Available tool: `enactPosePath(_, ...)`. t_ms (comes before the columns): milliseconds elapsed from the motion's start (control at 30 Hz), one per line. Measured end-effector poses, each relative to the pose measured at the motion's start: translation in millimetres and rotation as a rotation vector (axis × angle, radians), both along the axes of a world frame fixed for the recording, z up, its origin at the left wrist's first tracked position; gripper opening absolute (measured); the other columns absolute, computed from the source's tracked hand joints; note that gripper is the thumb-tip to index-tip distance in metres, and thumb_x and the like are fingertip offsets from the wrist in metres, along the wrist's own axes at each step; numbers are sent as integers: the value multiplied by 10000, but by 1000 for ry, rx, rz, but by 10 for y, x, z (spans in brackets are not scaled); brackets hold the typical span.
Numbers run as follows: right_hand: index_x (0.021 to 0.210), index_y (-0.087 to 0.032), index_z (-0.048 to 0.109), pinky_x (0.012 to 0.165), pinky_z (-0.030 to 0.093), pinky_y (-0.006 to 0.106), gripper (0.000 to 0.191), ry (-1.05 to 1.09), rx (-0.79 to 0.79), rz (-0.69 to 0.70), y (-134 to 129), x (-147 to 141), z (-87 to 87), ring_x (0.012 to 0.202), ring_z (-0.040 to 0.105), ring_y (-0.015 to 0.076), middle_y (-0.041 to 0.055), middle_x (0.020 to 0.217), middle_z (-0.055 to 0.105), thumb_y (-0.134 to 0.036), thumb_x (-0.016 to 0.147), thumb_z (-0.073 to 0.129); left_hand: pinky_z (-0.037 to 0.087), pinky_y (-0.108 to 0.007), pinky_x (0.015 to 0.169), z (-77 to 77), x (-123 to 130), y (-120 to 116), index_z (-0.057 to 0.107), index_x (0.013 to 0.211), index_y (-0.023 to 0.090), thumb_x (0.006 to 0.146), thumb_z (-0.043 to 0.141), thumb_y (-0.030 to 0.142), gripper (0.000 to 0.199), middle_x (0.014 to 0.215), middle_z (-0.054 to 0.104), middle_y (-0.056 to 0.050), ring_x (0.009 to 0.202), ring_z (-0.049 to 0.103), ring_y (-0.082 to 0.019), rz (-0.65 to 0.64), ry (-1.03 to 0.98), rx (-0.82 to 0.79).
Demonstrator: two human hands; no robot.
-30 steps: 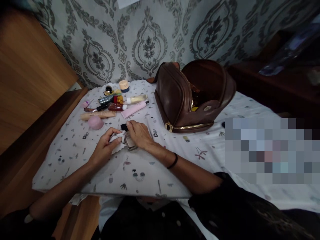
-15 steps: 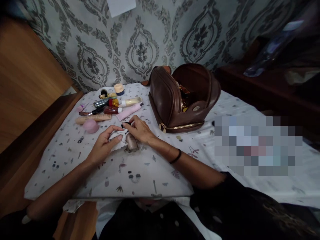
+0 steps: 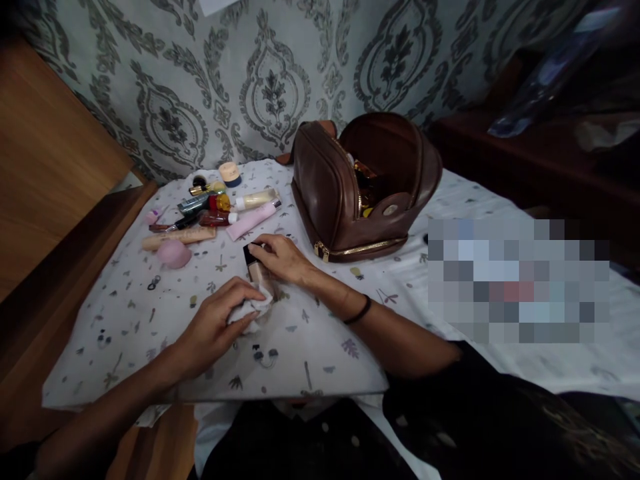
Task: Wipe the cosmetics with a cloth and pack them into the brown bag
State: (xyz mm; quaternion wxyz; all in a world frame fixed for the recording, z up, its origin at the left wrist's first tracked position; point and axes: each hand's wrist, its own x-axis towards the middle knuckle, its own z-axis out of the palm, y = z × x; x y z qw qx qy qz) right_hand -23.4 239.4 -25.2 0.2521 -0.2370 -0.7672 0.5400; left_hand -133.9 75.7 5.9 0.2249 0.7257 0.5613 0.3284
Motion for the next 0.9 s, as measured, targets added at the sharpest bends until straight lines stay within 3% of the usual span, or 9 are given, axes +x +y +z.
enactPosePath(167, 1106, -142, 629, 352, 264, 184, 380, 106, -128, 117, 51, 32, -12, 361, 395, 70, -79, 498, 428, -463, 934, 521, 458, -294, 903, -20, 40, -81, 566, 1126, 210, 965, 495, 161, 182, 1053, 576, -60, 1015, 574, -185, -63, -5, -30)
enactPosePath(267, 1211, -174, 603, 354, 312, 176, 464, 190, -242, 170, 57, 57, 9, 389, 442, 75, -64, 551, 463, -532, 925, 529, 460, -296, 904, -23, 22, -80, 575, 1130, 205, 968, 495, 160, 186, 1053, 587, -64, 1013, 579, -185, -82, -19, -18)
enactPosePath(433, 1175, -213, 615, 394, 401, 172, 439, 277, -317, 178, 26, 119, 22, 430, 457, 59, -59, 635, 511, -533, 874, 628, 472, -286, 874, 73, -89, -4, 619, 1088, 209, 956, 547, 205, 150, 1011, 632, -47, 973, 612, -184, -42, -89, 17)
enactPosePath(633, 1154, -219, 624, 406, 391, 151, 436, 324, -364, 171, 37, 162, -51, 447, 425, 30, -51, 723, 534, -534, 855, 659, 451, -304, 902, 245, -274, 361, 631, 1083, 210, 937, 589, 246, 156, 1042, 653, -37, 1002, 603, -197, 212, -94, 247)
enactPosePath(767, 1172, -220, 629, 418, 391, 156, 458, 341, -400, 198, 35, 161, -68, 480, 428, 39, -44, 739, 527, -544, 850, 660, 454, -308, 894, 227, -246, 537, 627, 1068, 203, 939, 575, 221, 140, 1026, 643, -38, 998, 597, -197, 171, 10, 344)
enactPosePath(900, 1196, -225, 635, 461, 408, 162, 455, 321, -364, 191, 38, 183, -51, 525, 437, 44, -18, 844, 581, -547, 874, 624, 464, -320, 897, 146, -168, 483, 606, 1082, 212, 957, 528, 200, 149, 1027, 617, -47, 1016, 590, -202, 85, 93, 324)
